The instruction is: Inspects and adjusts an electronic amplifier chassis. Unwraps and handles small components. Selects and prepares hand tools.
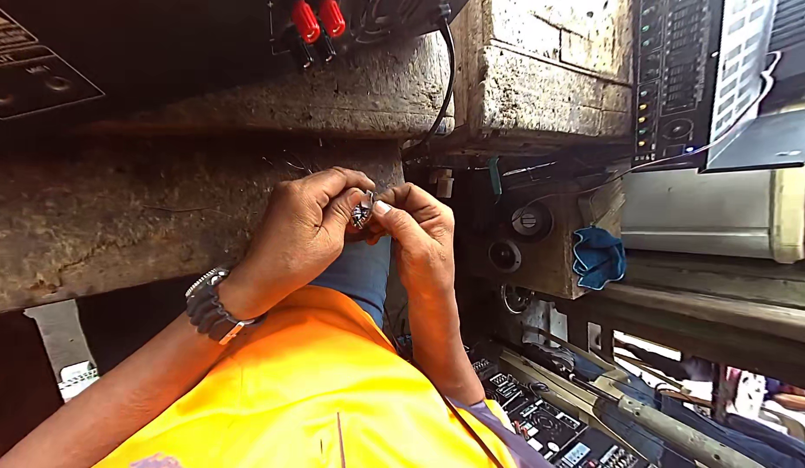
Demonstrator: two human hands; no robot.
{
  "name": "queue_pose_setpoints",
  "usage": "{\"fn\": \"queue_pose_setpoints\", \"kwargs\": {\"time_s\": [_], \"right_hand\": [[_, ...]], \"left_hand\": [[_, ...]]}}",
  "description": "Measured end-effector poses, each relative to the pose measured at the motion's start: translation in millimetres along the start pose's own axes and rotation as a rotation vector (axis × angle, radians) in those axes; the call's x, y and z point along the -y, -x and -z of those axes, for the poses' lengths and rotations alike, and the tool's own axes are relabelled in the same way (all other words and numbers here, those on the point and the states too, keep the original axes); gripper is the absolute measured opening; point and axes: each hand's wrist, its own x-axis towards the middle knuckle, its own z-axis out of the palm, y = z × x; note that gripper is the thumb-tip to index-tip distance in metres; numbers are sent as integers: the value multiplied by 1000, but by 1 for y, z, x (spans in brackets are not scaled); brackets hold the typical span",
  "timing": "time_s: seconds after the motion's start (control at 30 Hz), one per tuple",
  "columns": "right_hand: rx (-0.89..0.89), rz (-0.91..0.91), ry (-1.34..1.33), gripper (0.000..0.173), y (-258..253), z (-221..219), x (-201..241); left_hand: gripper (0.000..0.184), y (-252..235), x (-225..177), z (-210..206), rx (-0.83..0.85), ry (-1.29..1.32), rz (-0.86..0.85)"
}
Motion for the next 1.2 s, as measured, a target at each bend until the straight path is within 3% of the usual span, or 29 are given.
{"fn": "queue_pose_setpoints", "kwargs": {"time_s": [0.2, 0.5, 0.6, 0.77, 0.97, 1.07, 1.2], "right_hand": [[-81, -71, -92, 16, -5, 1, 3], [58, -25, -64, 9, -6, -3, 2], [82, 109, 255, 11, -7, -10, 6], [-36, 330, 803, 16, -14, 5, -7], [-135, 127, 822, 61, -9, 18, -19], [-247, 151, 760, 67, -19, 10, -31], [-310, -11, 807, 80, -33, 0, -33]], "left_hand": [[24, 2, -4, 6, 37, 265, 98], [21, 10, 4, 25, 18, 593, 104], [21, 22, 9, 32, -37, 632, 151], [24, 47, 12, 61, -150, 546, 145], [24, 78, 20, 86, -275, 517, 202], [25, 81, 23, 87, -298, 514, 207], [25, 79, 28, 86, -341, 593, 207]]}}
